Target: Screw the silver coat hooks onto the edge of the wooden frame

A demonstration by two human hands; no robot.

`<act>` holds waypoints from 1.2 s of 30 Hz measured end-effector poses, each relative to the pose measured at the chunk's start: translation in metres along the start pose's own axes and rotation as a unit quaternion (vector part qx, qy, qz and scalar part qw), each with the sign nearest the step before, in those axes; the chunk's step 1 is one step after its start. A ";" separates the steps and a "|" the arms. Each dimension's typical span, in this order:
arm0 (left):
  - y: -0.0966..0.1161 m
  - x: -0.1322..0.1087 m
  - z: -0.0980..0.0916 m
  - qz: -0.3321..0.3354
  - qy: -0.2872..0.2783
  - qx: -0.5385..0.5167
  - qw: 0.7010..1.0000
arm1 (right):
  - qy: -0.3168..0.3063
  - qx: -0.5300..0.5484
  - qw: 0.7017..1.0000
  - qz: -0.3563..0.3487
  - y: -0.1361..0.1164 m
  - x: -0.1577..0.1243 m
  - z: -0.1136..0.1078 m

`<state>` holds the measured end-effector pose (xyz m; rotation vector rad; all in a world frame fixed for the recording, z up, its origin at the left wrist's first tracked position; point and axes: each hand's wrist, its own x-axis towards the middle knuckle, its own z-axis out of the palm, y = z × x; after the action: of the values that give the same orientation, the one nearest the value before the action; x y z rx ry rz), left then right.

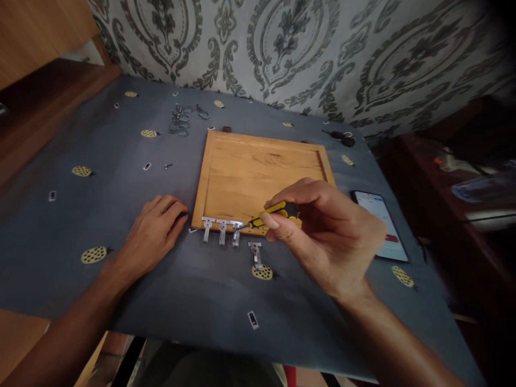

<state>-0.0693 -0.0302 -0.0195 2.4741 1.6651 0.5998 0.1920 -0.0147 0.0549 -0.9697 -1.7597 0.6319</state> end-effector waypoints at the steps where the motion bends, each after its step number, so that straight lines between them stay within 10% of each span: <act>1: 0.000 0.000 0.000 0.000 0.002 -0.001 1.000 | 0.004 0.000 1.000 -0.003 0.001 0.000 0.000; 26: -0.001 -0.001 -0.001 -0.007 -0.022 0.011 1.000 | -0.020 0.044 0.999 0.016 0.000 0.003 0.018; 36: 0.000 -0.001 -0.001 -0.005 -0.016 0.010 1.000 | -0.109 0.024 0.991 -0.080 -0.001 0.010 0.010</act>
<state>-0.0693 -0.0310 -0.0190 2.4734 1.6787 0.5414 0.1810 -0.0070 0.0568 -0.7394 -1.9826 0.6933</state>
